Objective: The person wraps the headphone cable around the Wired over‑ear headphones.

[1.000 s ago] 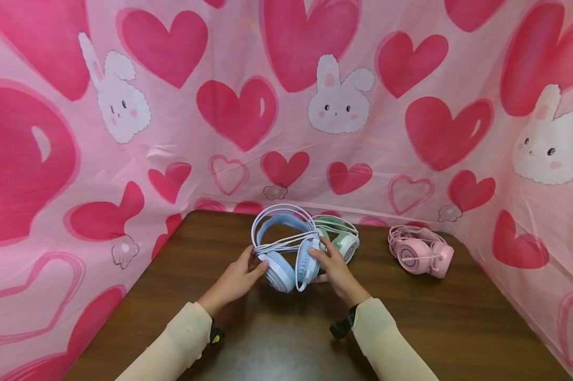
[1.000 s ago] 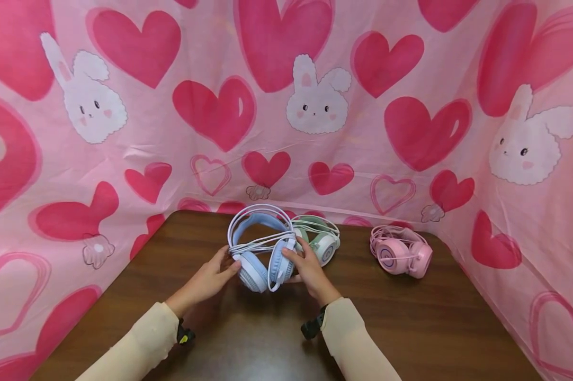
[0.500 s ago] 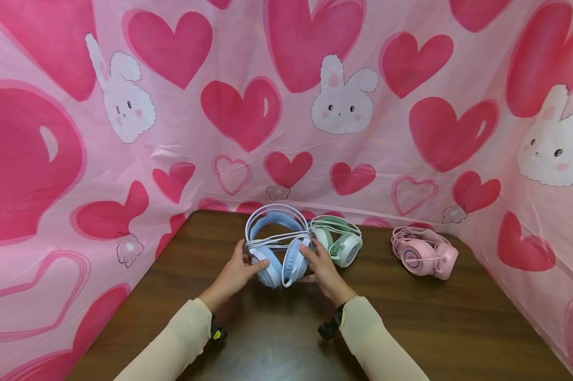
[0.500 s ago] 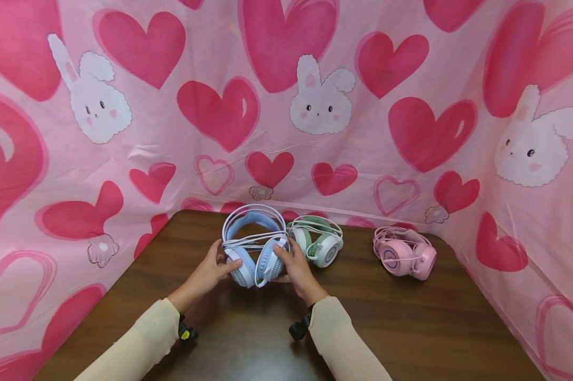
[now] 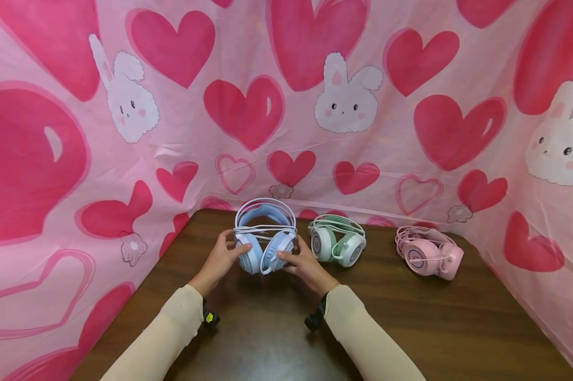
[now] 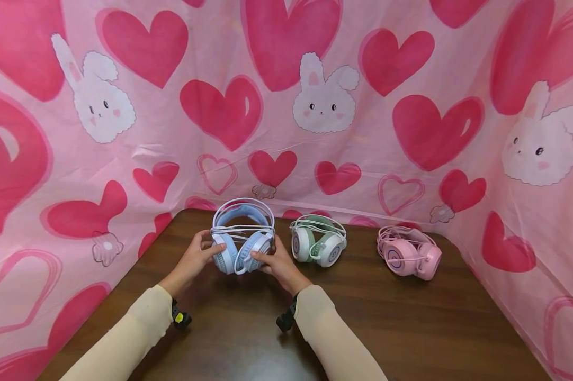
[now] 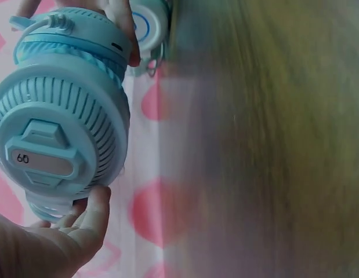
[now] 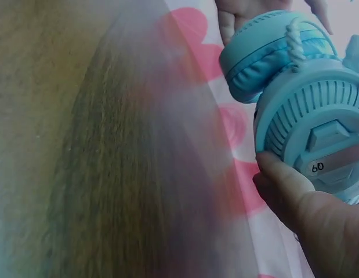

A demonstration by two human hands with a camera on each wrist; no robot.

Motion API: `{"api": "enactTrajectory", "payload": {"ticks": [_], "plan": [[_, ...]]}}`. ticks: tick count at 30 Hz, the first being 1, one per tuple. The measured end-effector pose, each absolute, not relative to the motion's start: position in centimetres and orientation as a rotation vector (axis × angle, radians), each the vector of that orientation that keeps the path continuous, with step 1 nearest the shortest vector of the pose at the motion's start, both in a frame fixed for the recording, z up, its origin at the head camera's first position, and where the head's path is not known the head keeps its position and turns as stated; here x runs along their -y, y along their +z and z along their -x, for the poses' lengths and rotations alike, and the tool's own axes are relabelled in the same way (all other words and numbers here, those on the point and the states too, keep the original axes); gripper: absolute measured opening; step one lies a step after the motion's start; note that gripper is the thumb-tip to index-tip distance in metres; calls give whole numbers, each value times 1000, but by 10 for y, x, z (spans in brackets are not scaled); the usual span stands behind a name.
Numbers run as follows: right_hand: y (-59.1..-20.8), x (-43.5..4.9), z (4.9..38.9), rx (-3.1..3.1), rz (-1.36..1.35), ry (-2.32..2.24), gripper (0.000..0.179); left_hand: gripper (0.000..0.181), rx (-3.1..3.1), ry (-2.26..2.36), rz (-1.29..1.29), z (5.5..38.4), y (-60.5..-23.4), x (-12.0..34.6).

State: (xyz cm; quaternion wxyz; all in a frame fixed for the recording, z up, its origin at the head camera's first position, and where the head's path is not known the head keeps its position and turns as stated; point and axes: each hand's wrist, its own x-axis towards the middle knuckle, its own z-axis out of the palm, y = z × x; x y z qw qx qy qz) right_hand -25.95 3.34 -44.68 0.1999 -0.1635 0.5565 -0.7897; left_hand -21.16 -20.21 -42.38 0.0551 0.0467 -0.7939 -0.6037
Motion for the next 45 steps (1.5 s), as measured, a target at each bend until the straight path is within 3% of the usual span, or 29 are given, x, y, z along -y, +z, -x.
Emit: {"api": "enactTrajectory", "payload": {"ticks": [9, 19, 32, 40, 45], "plan": [[-454, -14, 273, -1631, 470, -2164, 81, 81, 2320, -1967, -133, 231, -432, 218], [-460, 8, 287, -1816, 379, -2136, 65, 80, 2364, -2034, -124, 247, -429, 235], [-468, 29, 296, -1972, 324, -2052, 70, 90, 2446, -1997, -204, 264, -445, 255], [-474, 38, 300, -1949, 296, -2044, 83, 84, 2509, -1921, -201, 269, -442, 262], [-475, 44, 301, -1944, 302, -2080, 81, 84, 2533, -1912, -214, 270, -438, 264]]}}
